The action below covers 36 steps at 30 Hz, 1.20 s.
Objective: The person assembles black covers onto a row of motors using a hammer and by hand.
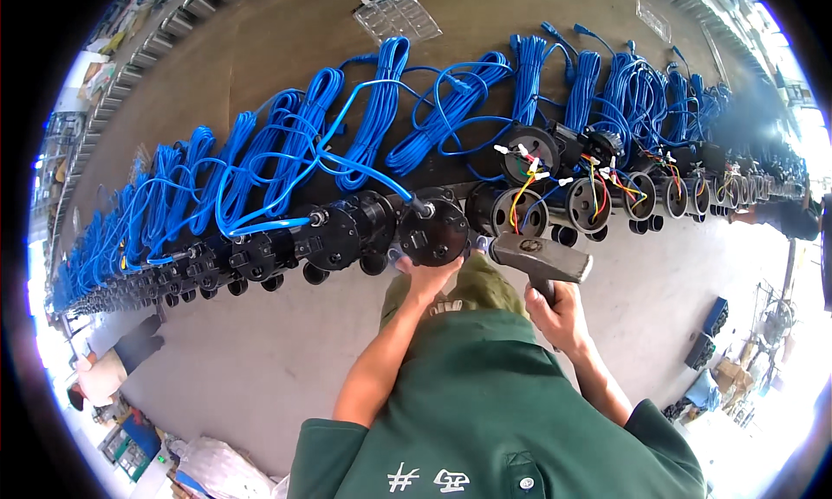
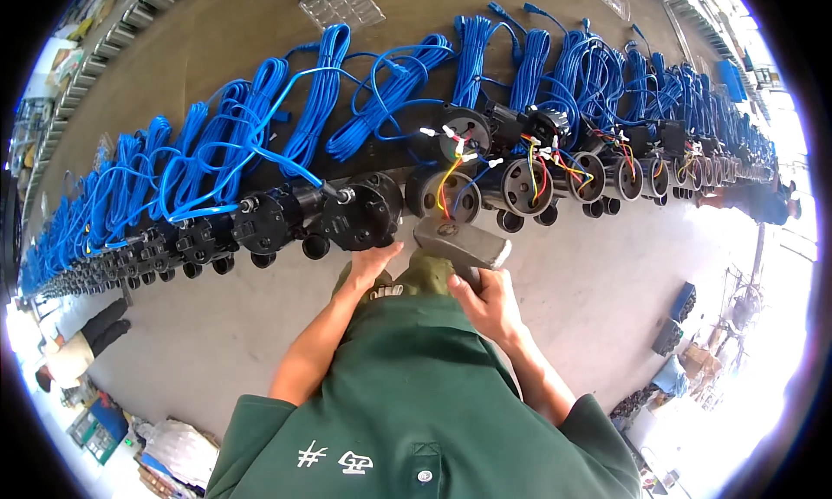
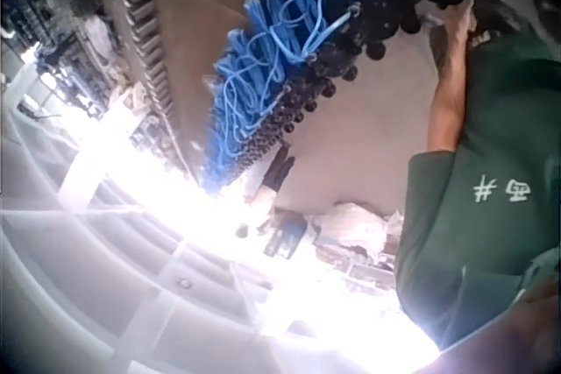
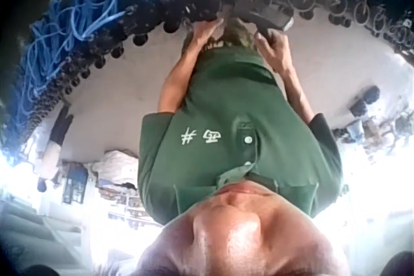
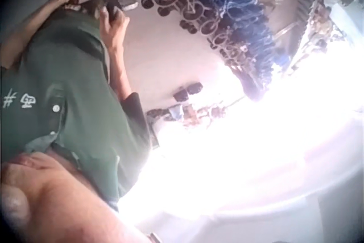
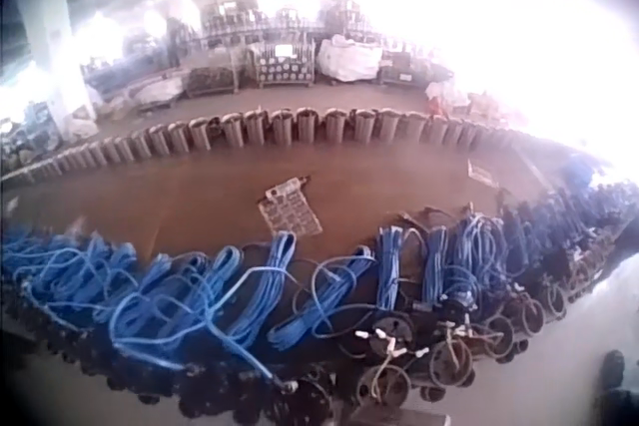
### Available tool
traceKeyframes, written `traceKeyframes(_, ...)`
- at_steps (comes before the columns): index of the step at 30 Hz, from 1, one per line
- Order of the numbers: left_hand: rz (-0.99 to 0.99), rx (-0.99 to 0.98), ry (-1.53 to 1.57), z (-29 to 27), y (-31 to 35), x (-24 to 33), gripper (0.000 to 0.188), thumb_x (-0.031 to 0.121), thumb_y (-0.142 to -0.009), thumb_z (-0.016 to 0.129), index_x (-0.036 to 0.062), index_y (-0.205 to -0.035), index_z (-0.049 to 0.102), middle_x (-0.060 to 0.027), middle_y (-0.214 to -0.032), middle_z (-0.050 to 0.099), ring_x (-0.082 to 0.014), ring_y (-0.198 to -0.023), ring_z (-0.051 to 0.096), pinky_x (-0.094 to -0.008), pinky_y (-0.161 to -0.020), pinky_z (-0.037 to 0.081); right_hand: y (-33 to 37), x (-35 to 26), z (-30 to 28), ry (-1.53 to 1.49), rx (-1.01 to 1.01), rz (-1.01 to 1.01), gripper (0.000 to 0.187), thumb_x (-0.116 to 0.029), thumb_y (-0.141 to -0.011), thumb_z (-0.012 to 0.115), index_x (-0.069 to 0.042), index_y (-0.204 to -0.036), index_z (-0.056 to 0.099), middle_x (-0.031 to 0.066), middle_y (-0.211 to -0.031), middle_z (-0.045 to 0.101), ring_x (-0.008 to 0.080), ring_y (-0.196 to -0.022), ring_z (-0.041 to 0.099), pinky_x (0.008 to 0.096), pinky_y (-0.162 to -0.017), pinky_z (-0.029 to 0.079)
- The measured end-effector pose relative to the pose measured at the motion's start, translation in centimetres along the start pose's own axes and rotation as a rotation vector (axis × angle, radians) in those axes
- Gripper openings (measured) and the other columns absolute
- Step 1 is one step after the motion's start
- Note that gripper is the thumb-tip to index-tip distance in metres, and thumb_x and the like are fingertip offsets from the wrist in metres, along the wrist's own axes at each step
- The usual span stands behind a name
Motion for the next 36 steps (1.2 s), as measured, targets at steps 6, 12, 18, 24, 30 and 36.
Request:
traceKeyframes(6, 0.094, 0.006, -0.015, -0.8, -1.5, 3.1, 0.060, 0.012, -0.079, 0.082, 0.0046, -0.134, 0.061, -0.0061, -0.123, 0.064, -0.0194, -0.111, 0.060, -0.0355, -0.095, 0.051, -1.0, 0.4, 0.1, 0.040, 0.009, 0.053, 0.045, -0.036, -0.099, 0.069, 0.003, -0.081, 0.059, 0.0012, -0.056, 0.047, 0.0102, -0.054, 0.041, 0.0323, -0.049, 0.036)
traceKeyframes(12, 0.037, -0.014, 0.112, 0.2, -1.1, 3.0, 0.070, 0.019, -0.082, 0.078, 0.0070, -0.146, 0.052, -0.0080, -0.141, 0.063, -0.0241, -0.133, 0.057, -0.0386, -0.110, 0.045, -1.9, -0.8, 0.1, -0.064, -0.034, 0.081, 0.043, -0.036, -0.103, 0.063, -0.001, -0.078, 0.056, 0.0014, -0.057, 0.055, 0.0099, -0.051, 0.055, 0.0284, -0.048, 0.043)
traceKeyframes(18, 0.000, -0.029, -0.069, 0.3, -1.6, 0.6, 0.063, 0.020, -0.086, 0.075, 0.0058, -0.142, 0.053, -0.0071, -0.136, 0.060, -0.0221, -0.126, 0.054, -0.0375, -0.106, 0.043, -2.5, -2.8, -1.1, -0.556, -0.128, 0.025, 0.049, -0.041, -0.110, 0.048, -0.004, -0.079, 0.049, 0.0001, -0.054, 0.045, 0.0065, -0.044, 0.040, 0.0257, -0.041, 0.033)
traceKeyframes(24, 0.456, 0.140, -0.400, -0.4, -1.0, 5.2, 0.040, 0.005, -0.079, 0.081, 0.0044, -0.116, 0.066, 0.0019, -0.090, 0.062, -0.0102, -0.077, 0.058, -0.0291, -0.069, 0.051, -1.9, 0.2, 2.5, -0.454, -0.212, 0.439, 0.046, -0.041, -0.110, 0.051, -0.008, -0.078, 0.047, -0.0039, -0.062, 0.043, 0.0057, -0.051, 0.040, 0.0252, -0.046, 0.034)
traceKeyframes(30, 0.151, 0.097, 0.104, -0.6, -1.4, 1.8, 0.052, 0.006, -0.077, 0.086, 0.0042, -0.125, 0.065, 0.0019, -0.098, 0.062, -0.0092, -0.085, 0.058, -0.0282, -0.074, 0.051, -1.9, -2.5, -1.8, -0.500, -0.089, 0.213, 0.047, -0.044, -0.111, 0.047, -0.006, -0.083, 0.049, -0.0043, -0.059, 0.039, 0.0046, -0.045, 0.035, 0.0222, -0.042, 0.033)
traceKeyframes(36, 0.251, 0.171, -0.101, -0.3, -0.4, 5.0, 0.058, 0.005, -0.076, 0.086, 0.0016, -0.129, 0.063, -0.0033, -0.117, 0.065, -0.0158, -0.101, 0.061, -0.0311, -0.086, 0.053, -0.8, -0.6, -1.2, -0.351, -0.056, 0.224, 0.038, -0.036, -0.108, 0.058, -0.007, -0.084, 0.050, -0.0040, -0.062, 0.044, 0.0036, -0.049, 0.038, 0.0227, -0.044, 0.034)
Point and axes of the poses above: each hand's wrist, its own y-axis away from the middle knuckle, its own z-axis out of the palm, x = y × z, the point moved 4 cm from there along -y, towards the middle knuckle
